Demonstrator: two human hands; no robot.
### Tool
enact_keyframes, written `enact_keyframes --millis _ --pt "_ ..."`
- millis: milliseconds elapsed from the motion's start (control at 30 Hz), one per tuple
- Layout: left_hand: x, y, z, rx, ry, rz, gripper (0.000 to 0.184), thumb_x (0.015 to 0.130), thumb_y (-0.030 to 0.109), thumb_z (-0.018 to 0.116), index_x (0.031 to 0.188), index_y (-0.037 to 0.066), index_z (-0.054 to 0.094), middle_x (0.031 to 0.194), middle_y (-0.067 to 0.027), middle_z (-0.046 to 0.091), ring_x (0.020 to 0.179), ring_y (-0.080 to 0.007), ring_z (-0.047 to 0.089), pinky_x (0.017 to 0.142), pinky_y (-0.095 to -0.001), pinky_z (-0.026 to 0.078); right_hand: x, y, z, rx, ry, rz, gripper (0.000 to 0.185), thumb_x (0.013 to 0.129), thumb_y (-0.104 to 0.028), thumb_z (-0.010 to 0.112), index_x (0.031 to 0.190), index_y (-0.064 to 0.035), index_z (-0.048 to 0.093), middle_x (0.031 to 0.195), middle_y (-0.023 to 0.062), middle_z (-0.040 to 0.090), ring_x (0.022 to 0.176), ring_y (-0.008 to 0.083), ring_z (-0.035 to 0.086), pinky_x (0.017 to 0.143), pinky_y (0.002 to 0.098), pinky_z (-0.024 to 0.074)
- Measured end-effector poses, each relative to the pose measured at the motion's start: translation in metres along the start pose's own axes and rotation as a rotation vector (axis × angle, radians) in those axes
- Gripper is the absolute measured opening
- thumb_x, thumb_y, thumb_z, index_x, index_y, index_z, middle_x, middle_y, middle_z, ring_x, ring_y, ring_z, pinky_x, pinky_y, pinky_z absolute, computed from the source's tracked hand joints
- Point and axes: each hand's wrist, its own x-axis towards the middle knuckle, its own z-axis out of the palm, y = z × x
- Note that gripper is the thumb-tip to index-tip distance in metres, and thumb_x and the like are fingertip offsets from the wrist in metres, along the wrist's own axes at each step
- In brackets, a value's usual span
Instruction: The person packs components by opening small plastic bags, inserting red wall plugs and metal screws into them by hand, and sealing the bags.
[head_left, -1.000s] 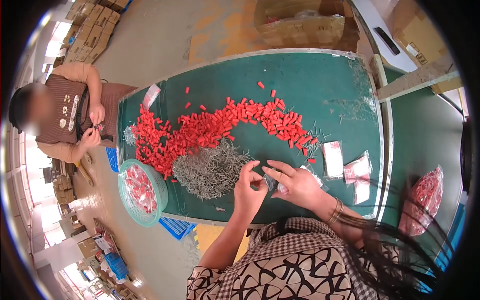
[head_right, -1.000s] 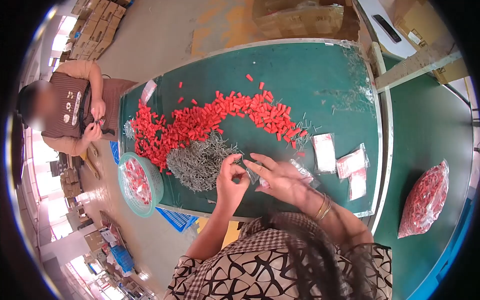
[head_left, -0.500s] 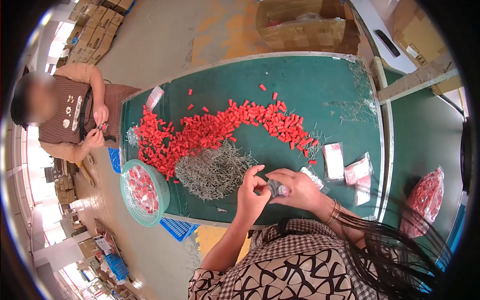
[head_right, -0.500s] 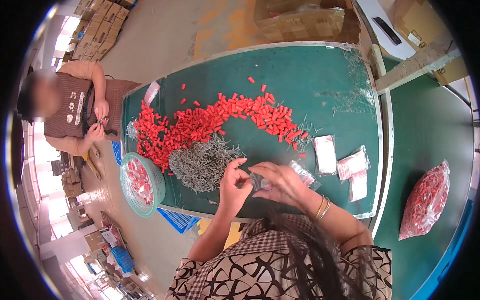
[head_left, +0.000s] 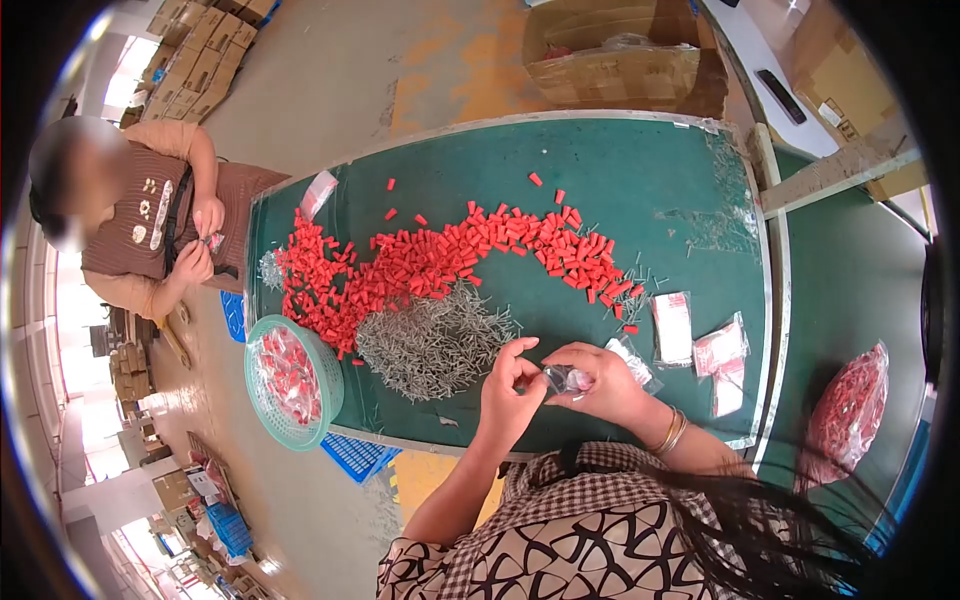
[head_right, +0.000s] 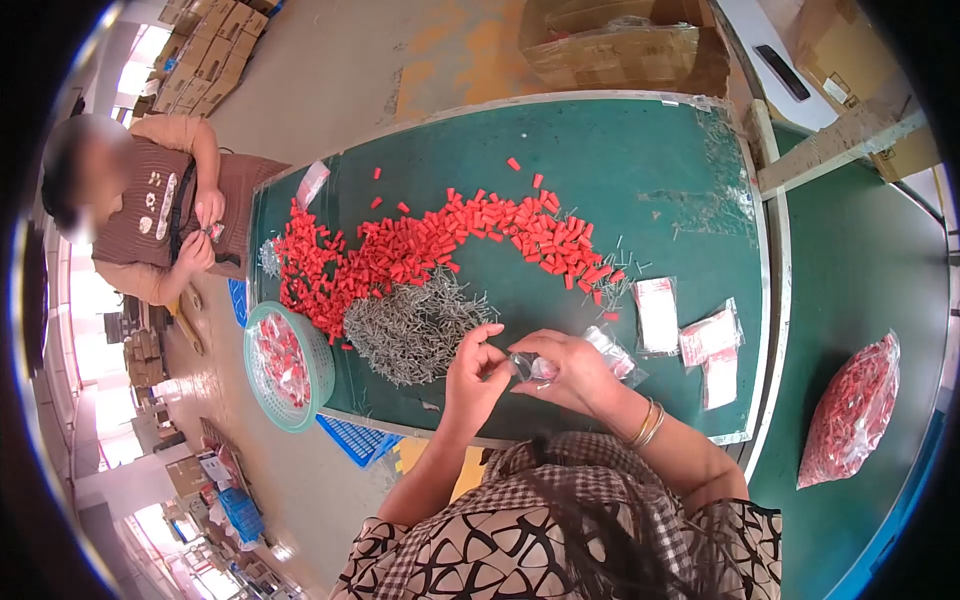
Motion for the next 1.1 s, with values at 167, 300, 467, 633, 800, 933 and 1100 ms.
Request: enact_keyframes --millis 167,300,467,633,800,933,1100 --pt "0.007 -0.036 -0.026 0.174 0.133 0.044 0.040 0.081 -0.003 0.066 0.119 0.004 0.057 0.081 -0.0011 0.061 0.070 -0.0059 0.056 0.065 -0.0223 0.046 0.001 -0.009 -0.005 0.060 -0.018 0.072 0.052 0.061 -0.008 0.087 0.108 -0.0060 0.065 0.102 0.0104 0.066 0.090 0.0260 0.065 0.079 0.0327 0.0528" --pt "0.022 -0.055 -0.046 0.878 0.350 0.154 0.027 0.078 0.010 0.072 0.104 0.005 0.065 0.093 -0.0097 0.062 0.089 -0.0286 0.060 0.082 -0.0394 0.048 -0.001 -0.010 -0.009 0.076 -0.038 0.133 0.052 0.061 -0.006 0.086 0.108 -0.0057 0.065 0.105 0.0099 0.065 0.093 0.0243 0.064 0.081 0.0318 0.0517" --pt "0.033 -0.078 -0.054 0.981 0.250 0.237 0.015 0.079 0.010 0.070 0.092 0.005 0.065 0.087 -0.0096 0.060 0.087 -0.0312 0.059 0.078 -0.0420 0.048 -0.005 -0.004 -0.005 0.073 -0.034 0.129 0.052 0.062 -0.006 0.086 0.109 -0.0063 0.065 0.105 0.0096 0.065 0.095 0.0244 0.063 0.082 0.0318 0.0515" --pt "0.037 -0.077 -0.061 0.799 0.255 0.202 0.008 0.083 0.011 0.065 0.087 0.005 0.063 0.084 -0.0121 0.060 0.080 -0.0327 0.059 0.071 -0.0419 0.049 -0.006 -0.005 -0.008 0.065 -0.028 0.160 0.052 0.063 -0.009 0.086 0.111 -0.0070 0.065 0.106 0.0088 0.065 0.095 0.0239 0.063 0.083 0.0319 0.0507" --pt "0.035 -0.067 -0.070 -0.167 0.310 -0.307 0.010 0.090 0.012 0.064 0.091 0.003 0.065 0.081 -0.0047 0.064 0.068 -0.0170 0.062 0.059 -0.0299 0.049 -0.006 -0.001 -0.010 0.059 -0.036 0.153 0.050 0.065 -0.010 0.085 0.110 -0.0071 0.065 0.107 0.0086 0.065 0.096 0.0235 0.063 0.084 0.0316 0.0504" --pt "0.030 -0.048 -0.067 -0.724 0.240 -0.368 0.010 0.092 0.008 0.062 0.099 0.001 0.064 0.081 -0.0036 0.063 0.062 -0.0111 0.059 0.055 -0.0241 0.048 -0.002 -0.003 -0.007 0.098 -0.042 0.170 0.050 0.065 -0.010 0.085 0.111 -0.0070 0.065 0.107 0.0085 0.064 0.096 0.0231 0.063 0.084 0.0313 0.0505" --pt "0.020 -0.031 -0.061 -0.686 0.184 -0.328 0.008 0.092 0.006 0.060 0.098 0.001 0.063 0.088 -0.0064 0.065 0.061 -0.0096 0.057 0.050 -0.0239 0.048 0.003 -0.001 -0.002 0.044 -0.052 0.128 0.050 0.066 -0.011 0.085 0.111 -0.0067 0.065 0.105 0.0085 0.064 0.095 0.0234 0.064 0.084 0.0317 0.0511"
